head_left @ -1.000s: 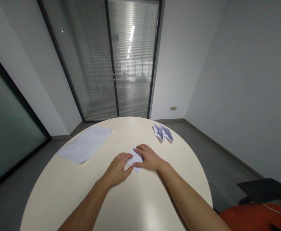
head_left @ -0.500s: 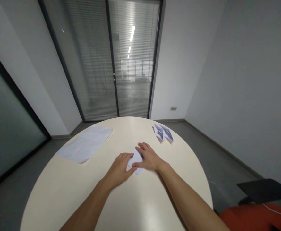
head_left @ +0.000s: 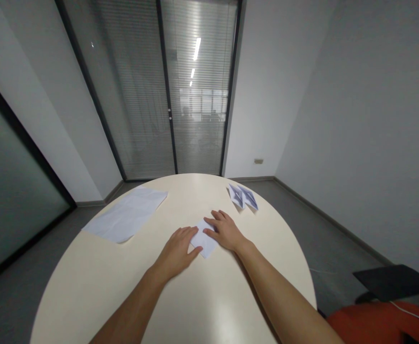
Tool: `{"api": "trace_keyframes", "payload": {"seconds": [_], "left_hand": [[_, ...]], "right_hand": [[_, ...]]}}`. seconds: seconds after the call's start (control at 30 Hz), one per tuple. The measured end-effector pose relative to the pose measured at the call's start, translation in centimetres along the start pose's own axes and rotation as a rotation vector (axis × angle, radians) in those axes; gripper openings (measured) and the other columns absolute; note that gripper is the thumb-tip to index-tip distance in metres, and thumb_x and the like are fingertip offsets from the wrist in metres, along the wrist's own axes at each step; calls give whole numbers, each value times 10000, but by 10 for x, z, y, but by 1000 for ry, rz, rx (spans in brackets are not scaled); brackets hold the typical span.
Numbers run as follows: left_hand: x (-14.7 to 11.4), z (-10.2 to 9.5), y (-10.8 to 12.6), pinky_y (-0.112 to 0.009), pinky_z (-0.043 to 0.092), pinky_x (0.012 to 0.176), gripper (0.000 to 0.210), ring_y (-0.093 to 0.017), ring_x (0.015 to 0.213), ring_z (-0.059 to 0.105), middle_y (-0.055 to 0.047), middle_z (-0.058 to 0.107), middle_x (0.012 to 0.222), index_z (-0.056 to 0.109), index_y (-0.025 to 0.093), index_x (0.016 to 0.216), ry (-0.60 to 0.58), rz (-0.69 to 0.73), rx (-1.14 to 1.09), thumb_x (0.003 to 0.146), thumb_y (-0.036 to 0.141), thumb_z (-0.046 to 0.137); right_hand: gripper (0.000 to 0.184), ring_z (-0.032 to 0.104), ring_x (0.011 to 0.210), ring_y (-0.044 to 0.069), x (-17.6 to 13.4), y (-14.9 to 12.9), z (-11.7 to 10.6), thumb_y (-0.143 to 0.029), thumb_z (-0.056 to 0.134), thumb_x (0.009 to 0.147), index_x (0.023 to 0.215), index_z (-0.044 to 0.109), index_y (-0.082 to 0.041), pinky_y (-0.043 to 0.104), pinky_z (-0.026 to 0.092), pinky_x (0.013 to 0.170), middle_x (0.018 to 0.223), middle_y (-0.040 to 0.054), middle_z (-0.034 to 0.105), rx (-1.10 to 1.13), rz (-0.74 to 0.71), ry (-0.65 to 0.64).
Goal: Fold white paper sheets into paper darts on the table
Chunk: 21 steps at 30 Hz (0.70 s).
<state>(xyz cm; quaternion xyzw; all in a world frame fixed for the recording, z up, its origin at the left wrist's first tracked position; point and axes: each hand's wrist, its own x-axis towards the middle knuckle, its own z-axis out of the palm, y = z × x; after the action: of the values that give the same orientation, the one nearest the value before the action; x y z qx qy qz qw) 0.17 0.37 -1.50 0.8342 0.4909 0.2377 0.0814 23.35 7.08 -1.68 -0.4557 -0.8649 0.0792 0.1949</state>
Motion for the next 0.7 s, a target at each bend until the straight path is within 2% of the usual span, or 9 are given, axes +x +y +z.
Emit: {"api": "trace_keyframes", "payload": {"seconds": [0.2, 0.37, 0.47, 0.57, 0.7], "left_hand": [[1, -6, 7, -524, 286, 1242, 537, -298, 1484, 409, -123, 504, 1556, 517, 170, 1470, -117, -90, 89, 991, 412, 529], [2, -11, 11, -550, 279, 1237, 505, -317, 1505, 368, -121, 486, 1568, 542, 169, 1454, -119, -153, 175, 1007, 397, 480], [2, -11, 9, -544, 282, 1234, 507, -319, 1516, 344, -136, 453, 1587, 535, 160, 1462, -110, -189, 214, 1018, 388, 446], [2, -11, 5, -522, 276, 1240, 525, -314, 1533, 305, -148, 410, 1611, 510, 149, 1489, -146, -178, 220, 1029, 383, 417], [1, -11, 2, -518, 293, 1229, 501, -306, 1535, 295, -153, 372, 1627, 521, 202, 1491, -168, -137, 180, 1029, 375, 431]], "right_hand": [[470, 392, 1461, 313, -1, -1, -1, -446, 419, 1055, 1466, 557, -266, 558, 267, 1201, 1537, 133, 506, -30, -3, -5], [399, 446, 1423, 282, 1, -8, -10, -303, 408, 1049, 1366, 642, -244, 522, 298, 1204, 1496, 117, 556, -29, -33, -14], [443, 375, 1475, 322, 0, -13, -14, -341, 408, 1047, 1436, 580, -219, 553, 292, 1202, 1559, 115, 493, -14, -24, -81], [531, 243, 1532, 385, -3, -19, -16, -417, 388, 1050, 1542, 452, -225, 634, 245, 1193, 1646, 113, 357, -16, 71, -143], [492, 237, 1535, 386, -4, -20, -17, -419, 386, 1053, 1502, 510, -260, 645, 225, 1192, 1658, 104, 334, -48, 121, -118]]}}
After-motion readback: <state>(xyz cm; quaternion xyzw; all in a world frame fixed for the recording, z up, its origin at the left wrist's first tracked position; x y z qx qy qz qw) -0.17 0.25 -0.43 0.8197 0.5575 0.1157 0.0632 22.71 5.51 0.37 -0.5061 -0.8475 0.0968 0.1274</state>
